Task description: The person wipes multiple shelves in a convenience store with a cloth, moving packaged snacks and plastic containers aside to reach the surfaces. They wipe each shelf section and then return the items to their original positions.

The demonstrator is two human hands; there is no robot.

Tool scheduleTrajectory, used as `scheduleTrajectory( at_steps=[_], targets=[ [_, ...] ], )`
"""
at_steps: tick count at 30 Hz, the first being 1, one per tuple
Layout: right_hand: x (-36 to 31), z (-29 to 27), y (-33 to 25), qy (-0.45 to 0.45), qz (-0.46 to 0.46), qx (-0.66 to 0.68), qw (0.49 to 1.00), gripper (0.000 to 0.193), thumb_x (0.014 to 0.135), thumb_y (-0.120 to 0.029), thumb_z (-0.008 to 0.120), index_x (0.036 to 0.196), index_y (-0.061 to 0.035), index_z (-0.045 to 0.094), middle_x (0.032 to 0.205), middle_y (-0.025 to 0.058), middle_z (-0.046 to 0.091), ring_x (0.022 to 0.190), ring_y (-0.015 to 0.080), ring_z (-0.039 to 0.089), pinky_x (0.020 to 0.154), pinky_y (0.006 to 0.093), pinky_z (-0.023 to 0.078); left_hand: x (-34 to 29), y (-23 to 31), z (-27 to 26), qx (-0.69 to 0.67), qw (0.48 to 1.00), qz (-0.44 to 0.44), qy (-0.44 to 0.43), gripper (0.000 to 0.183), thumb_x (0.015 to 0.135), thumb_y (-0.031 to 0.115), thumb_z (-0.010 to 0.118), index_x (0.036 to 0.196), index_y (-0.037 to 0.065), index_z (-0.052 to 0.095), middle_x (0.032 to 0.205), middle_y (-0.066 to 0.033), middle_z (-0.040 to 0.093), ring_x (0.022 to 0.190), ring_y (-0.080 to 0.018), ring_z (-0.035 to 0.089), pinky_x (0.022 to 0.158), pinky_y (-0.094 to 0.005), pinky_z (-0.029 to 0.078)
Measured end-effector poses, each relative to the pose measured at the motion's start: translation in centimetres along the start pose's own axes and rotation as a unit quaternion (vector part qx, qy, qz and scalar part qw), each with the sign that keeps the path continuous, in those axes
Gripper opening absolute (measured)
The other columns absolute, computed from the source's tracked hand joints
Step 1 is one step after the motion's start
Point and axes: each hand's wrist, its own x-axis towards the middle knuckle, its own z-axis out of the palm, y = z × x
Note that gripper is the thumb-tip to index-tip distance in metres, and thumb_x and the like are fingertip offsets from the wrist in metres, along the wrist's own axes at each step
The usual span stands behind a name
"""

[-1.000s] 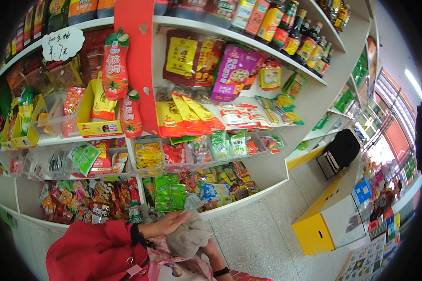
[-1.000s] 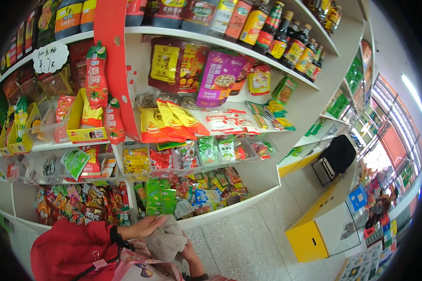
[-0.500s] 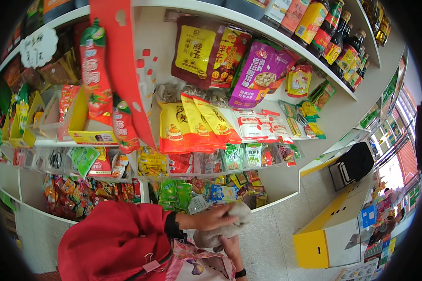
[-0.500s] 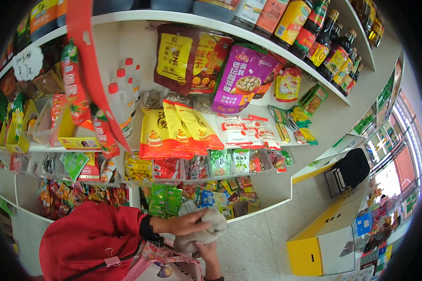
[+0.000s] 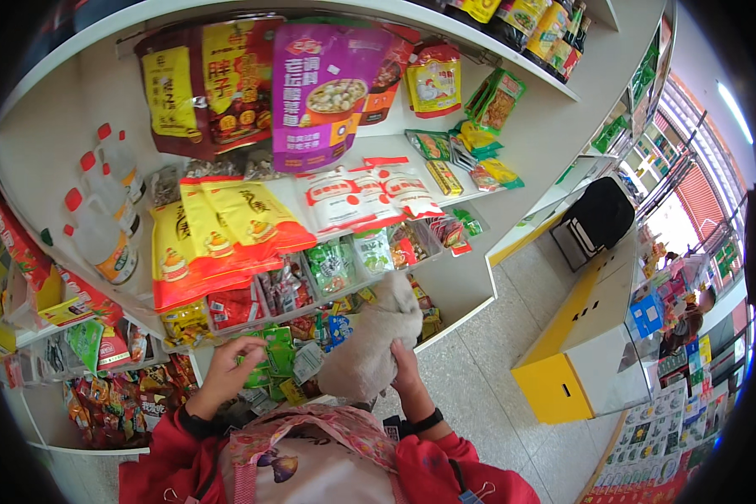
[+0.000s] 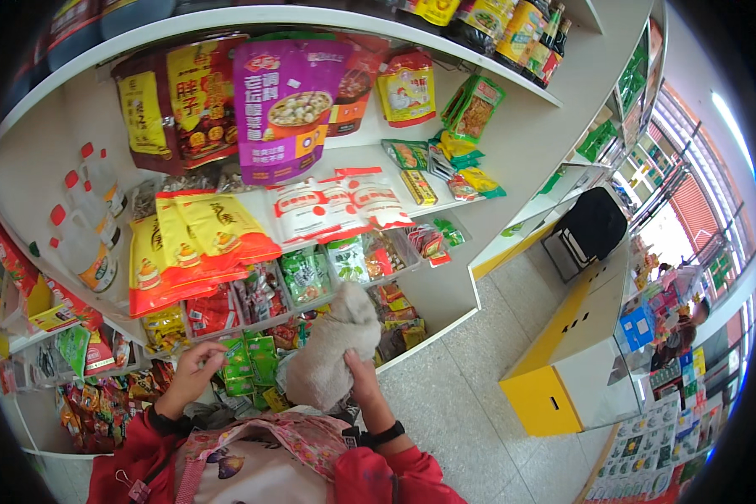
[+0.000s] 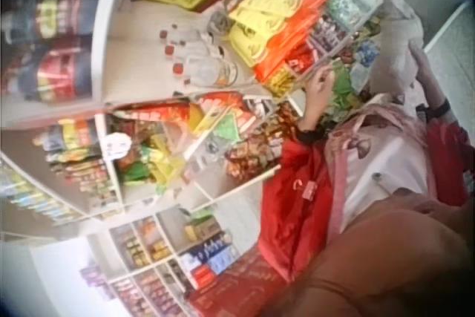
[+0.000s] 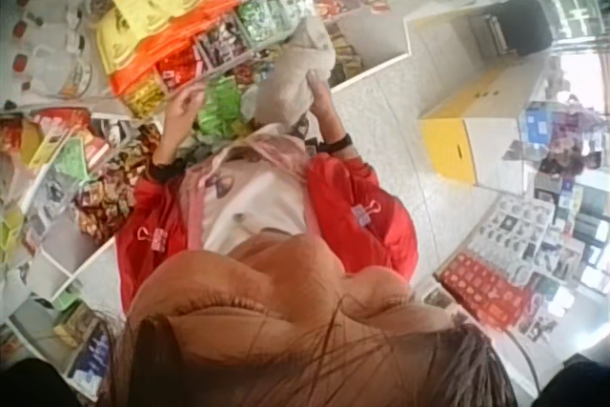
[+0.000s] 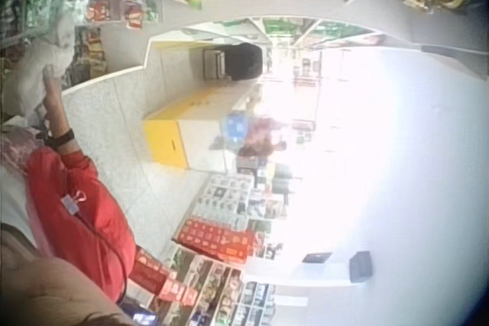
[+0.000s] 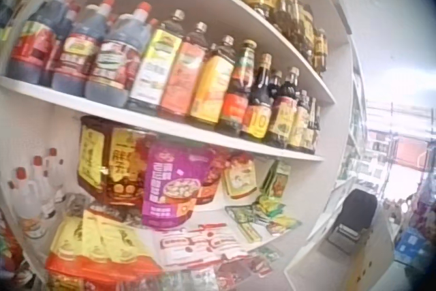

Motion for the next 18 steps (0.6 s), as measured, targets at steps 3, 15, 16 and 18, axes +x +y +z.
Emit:
scheduleTrajectory(
  at_steps=[3, 15, 16, 18],
  targets=[
    [3.7, -2.7, -2.8, -0.084, -0.004, -0.003, 0.996, 0.061, 0.086, -0.028, 0.058, 0.136, -0.0012, 0.035, 0.126, 0.0102, 0.049, 0.116, 0.0234, 0.048, 0.099, 0.0362, 0.037, 1.2, -0.5, 2.3, -0.054, 0.994, -0.020, 0.090, 0.018, 0.092, 0.013, 0.056, 0.104, 0.000, 0.059, 0.083, -0.0025, 0.062, 0.080, -0.0104, 0.059, 0.073, -0.0246, 0.047],
    [13.9, -17.3, -8.8, -0.126, 0.167, 0.142, 0.967, 0.059, 0.090, -0.040, 0.054, 0.134, -0.0047, 0.038, 0.126, 0.0114, 0.052, 0.117, 0.0266, 0.050, 0.099, 0.0413, 0.040, 9.8, 6.0, 15.5, 0.159, 0.982, -0.088, 0.060, 0.022, 0.089, 0.012, 0.060, 0.106, -0.001, 0.059, 0.078, -0.0037, 0.060, 0.074, -0.0091, 0.054, 0.068, -0.0246, 0.046],
    [14.4, -17.9, -8.7, -0.125, 0.165, 0.147, 0.967, 0.058, 0.090, -0.040, 0.053, 0.134, -0.0052, 0.038, 0.126, 0.0112, 0.052, 0.117, 0.0267, 0.050, 0.099, 0.0413, 0.040, 10.3, 6.5, 15.7, 0.147, 0.983, -0.095, 0.052, 0.023, 0.091, 0.012, 0.058, 0.110, 0.000, 0.058, 0.080, -0.0034, 0.060, 0.074, -0.0094, 0.056, 0.069, -0.0251, 0.046],
    [14.9, -18.6, -8.5, -0.122, 0.152, 0.124, 0.973, 0.065, 0.090, -0.046, 0.048, 0.139, -0.0075, 0.031, 0.134, 0.0132, 0.045, 0.123, 0.0309, 0.045, 0.103, 0.0452, 0.036, 11.2, 7.2, 16.1, 0.080, 0.988, -0.105, 0.084, 0.024, 0.092, 0.014, 0.057, 0.112, 0.001, 0.058, 0.079, -0.0033, 0.060, 0.072, -0.0108, 0.057, 0.070, -0.0257, 0.047]
  ],
)
